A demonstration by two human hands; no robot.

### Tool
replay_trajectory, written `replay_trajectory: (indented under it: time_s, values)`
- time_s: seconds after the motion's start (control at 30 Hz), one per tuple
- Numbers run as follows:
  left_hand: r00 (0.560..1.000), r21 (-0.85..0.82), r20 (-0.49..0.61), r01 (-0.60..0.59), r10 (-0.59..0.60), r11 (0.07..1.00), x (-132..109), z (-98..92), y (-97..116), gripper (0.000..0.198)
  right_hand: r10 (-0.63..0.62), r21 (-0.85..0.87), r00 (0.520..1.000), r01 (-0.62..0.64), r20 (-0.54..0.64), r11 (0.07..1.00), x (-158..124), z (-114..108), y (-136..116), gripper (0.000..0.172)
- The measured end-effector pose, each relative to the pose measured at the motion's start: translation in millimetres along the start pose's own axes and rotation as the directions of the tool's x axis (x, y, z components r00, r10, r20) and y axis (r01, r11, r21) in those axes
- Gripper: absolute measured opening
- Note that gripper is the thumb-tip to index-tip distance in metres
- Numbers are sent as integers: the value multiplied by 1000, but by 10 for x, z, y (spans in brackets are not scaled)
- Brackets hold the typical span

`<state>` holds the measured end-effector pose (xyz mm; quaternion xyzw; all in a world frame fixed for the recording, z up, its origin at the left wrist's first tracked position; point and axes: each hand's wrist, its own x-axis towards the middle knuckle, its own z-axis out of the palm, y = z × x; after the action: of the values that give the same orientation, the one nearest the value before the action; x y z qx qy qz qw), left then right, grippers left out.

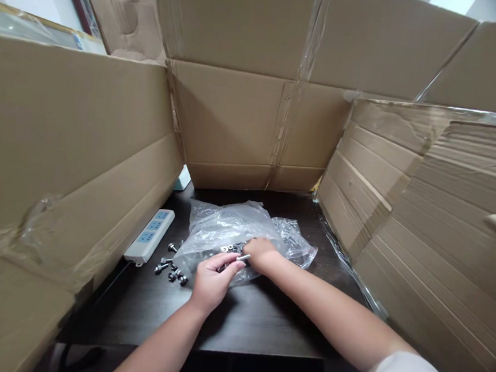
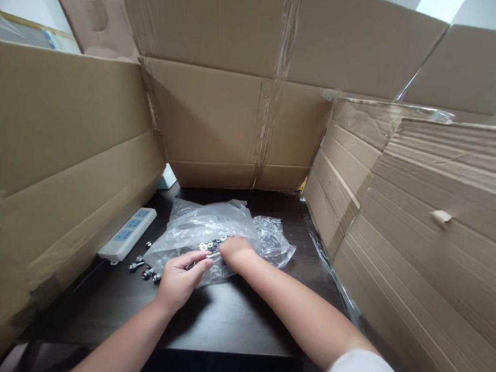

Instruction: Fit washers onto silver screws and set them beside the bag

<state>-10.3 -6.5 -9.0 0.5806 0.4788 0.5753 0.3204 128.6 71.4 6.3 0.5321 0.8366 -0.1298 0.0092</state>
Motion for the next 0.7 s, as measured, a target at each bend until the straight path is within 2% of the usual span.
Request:
replay_trajectory:
  time_s: [0.1, 0.2, 0.33, 0.43, 0.47, 0.5, 0.57, 0.63, 0.7]
  values:
    - [996, 73, -78, -33, 39, 997, 3, 9, -19, 12, 42, 331, 982, 22, -184, 943, -132, 64, 38, 23]
    - [990, 123, -99, -84, 96, 989, -4, 22, -51, 11, 90, 605, 945, 127, -315, 786, -292, 155, -2, 34]
    - [987, 166, -66, -137, 150, 977, -10, 36, -82, 12, 169, 799, 906, 238, -387, 553, -454, 237, -133, 36]
    - [983, 185, -75, -149, 165, 971, -9, 34, -87, 10, 274, 888, 868, 320, -414, 330, -506, 257, -207, 28]
    - [983, 191, -77, -150, 167, 970, -8, 33, -84, 10, 304, 891, 850, 346, -431, 294, -512, 265, -221, 25]
    - [983, 195, -74, -148, 165, 970, -6, 31, -80, 9, 323, 878, 827, 371, -461, 303, -514, 276, -230, 21]
    - [987, 195, -59, -133, 147, 972, -5, 31, -68, 9, 318, 798, 758, 418, -570, 434, -515, 307, -240, 16]
    - [993, 177, -61, -94, 106, 980, -5, 36, -57, 8, 262, 661, 662, 468, -702, 586, -516, 342, -243, 17]
    - [996, 145, -70, -48, 59, 988, -8, 45, -50, 9, 182, 519, 571, 509, -801, 686, -522, 366, -244, 19]
